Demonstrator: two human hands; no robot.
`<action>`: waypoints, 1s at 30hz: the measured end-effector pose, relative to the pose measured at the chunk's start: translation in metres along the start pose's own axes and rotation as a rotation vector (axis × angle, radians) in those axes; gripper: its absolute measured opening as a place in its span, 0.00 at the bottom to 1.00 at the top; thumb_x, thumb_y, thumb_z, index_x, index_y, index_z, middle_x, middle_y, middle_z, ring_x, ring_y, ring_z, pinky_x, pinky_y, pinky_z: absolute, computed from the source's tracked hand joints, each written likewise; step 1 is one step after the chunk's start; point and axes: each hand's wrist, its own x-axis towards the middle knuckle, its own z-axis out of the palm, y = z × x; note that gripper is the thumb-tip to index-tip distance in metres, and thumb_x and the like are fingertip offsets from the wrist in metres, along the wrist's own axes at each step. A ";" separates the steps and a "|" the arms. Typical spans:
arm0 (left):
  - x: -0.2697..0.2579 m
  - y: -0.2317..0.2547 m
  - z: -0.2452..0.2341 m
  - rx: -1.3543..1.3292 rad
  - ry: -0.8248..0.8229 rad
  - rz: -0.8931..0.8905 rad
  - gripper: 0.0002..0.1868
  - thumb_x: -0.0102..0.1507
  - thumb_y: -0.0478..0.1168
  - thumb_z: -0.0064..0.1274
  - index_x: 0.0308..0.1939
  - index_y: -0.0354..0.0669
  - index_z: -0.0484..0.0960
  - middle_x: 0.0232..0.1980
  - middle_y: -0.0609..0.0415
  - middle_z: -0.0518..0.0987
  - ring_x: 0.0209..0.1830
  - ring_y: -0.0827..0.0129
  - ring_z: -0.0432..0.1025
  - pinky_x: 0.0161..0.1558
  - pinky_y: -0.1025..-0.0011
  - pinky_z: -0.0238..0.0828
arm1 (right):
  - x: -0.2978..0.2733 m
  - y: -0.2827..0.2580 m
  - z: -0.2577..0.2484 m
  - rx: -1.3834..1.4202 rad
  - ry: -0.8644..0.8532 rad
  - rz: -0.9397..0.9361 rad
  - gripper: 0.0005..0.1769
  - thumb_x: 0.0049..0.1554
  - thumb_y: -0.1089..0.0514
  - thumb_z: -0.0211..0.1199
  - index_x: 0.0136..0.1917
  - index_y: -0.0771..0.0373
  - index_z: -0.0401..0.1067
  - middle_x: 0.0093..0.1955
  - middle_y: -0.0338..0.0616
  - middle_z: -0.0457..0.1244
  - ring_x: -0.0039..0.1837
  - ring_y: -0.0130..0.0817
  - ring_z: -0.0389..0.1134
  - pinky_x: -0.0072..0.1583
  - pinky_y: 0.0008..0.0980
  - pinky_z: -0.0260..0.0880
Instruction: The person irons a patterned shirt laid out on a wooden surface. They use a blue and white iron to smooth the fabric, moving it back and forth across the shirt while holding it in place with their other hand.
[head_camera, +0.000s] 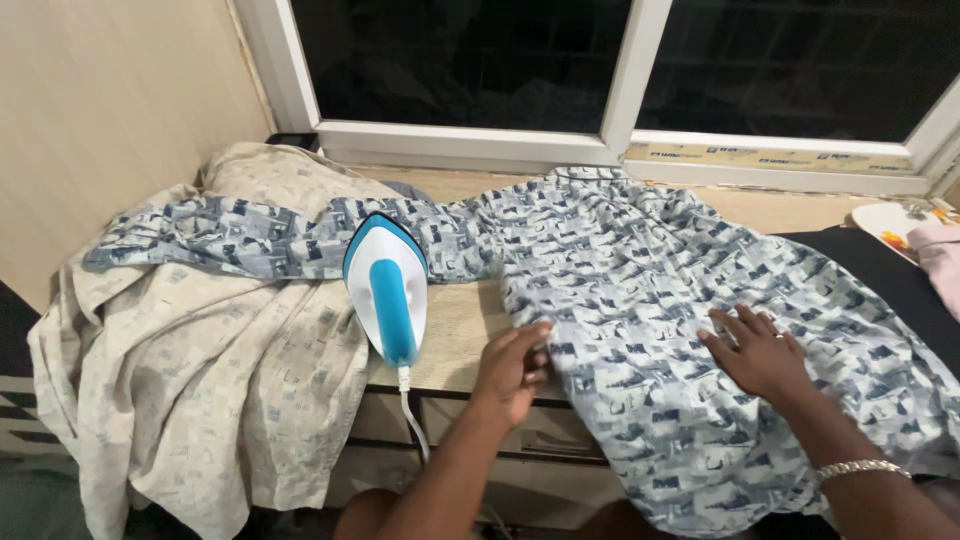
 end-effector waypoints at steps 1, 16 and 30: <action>-0.010 0.007 -0.002 0.151 0.046 -0.015 0.16 0.60 0.36 0.65 0.51 0.39 0.85 0.33 0.61 0.77 0.26 0.80 0.65 0.21 0.83 0.55 | -0.001 0.003 -0.001 -0.002 -0.006 -0.002 0.40 0.58 0.22 0.43 0.79 0.33 0.56 0.85 0.42 0.45 0.85 0.46 0.42 0.78 0.61 0.42; -0.101 -0.096 -0.002 1.230 -0.377 0.154 0.55 0.60 0.41 0.69 0.85 0.57 0.50 0.68 0.39 0.74 0.68 0.50 0.66 0.69 0.58 0.57 | -0.034 0.051 -0.017 0.013 -0.070 0.074 0.45 0.57 0.20 0.35 0.82 0.35 0.51 0.86 0.39 0.42 0.84 0.45 0.46 0.78 0.61 0.46; -0.065 0.082 0.035 1.832 -0.584 -0.172 0.48 0.62 0.59 0.58 0.80 0.49 0.54 0.51 0.43 0.86 0.48 0.60 0.81 0.52 0.62 0.78 | -0.021 0.031 -0.082 -0.220 -0.675 0.128 0.47 0.56 0.19 0.37 0.75 0.43 0.70 0.67 0.39 0.75 0.67 0.37 0.75 0.81 0.52 0.58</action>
